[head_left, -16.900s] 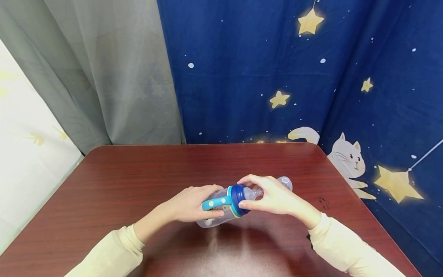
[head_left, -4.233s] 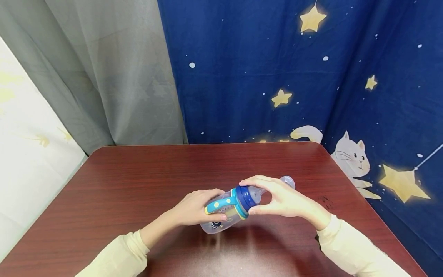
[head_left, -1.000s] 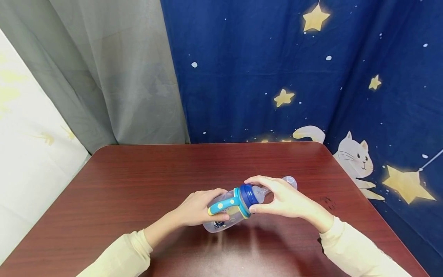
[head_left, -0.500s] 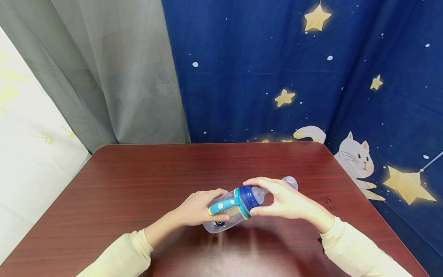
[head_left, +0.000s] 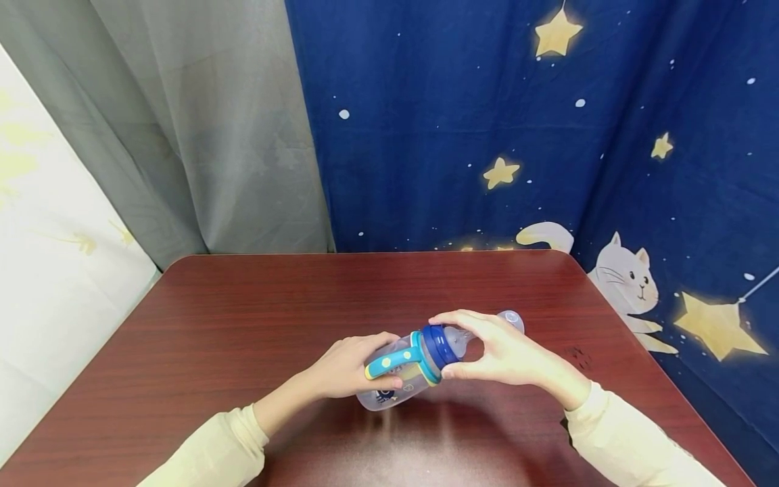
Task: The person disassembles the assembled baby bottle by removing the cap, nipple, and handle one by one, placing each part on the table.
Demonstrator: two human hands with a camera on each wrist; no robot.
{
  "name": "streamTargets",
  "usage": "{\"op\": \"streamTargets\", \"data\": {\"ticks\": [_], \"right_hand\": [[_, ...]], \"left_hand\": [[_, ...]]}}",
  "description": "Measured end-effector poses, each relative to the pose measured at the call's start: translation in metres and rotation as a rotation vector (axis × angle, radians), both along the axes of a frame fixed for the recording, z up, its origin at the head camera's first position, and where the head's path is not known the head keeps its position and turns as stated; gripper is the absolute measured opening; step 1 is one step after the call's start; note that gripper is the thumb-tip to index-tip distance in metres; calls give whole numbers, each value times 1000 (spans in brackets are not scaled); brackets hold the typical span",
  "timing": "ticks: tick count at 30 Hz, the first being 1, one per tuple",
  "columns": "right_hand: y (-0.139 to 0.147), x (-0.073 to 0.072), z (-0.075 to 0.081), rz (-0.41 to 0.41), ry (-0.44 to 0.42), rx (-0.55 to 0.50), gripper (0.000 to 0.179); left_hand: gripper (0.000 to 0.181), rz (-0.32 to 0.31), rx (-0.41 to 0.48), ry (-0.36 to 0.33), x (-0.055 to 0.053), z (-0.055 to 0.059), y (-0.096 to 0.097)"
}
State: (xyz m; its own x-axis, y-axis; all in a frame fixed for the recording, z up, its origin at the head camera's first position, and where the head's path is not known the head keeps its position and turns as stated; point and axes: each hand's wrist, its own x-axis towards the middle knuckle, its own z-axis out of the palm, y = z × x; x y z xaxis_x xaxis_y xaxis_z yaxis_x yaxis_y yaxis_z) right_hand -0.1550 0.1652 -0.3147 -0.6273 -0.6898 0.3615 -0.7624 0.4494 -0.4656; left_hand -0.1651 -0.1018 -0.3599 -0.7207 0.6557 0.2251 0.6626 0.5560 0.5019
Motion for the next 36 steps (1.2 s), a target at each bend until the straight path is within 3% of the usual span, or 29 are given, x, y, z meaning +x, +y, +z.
{"op": "streamTargets", "data": {"ticks": [5,14,20,27,36], "right_hand": [[1,-1,1,-3,41,-6,60],[4,0,6,-34,25,16,62],[8,-1,8,-51,42,-3,63],[13,0,12,-68,-17,-45,63],[20,1,22,-104,13,-67,63]], "left_hand": [[54,1,15,-6,0,-1,0],[53,1,30,-23,0,-1,0],[53,0,26,-7,0,-2,0],[53,3,15,13,-1,-3,0],[53,3,22,30,-2,-3,-1]]}}
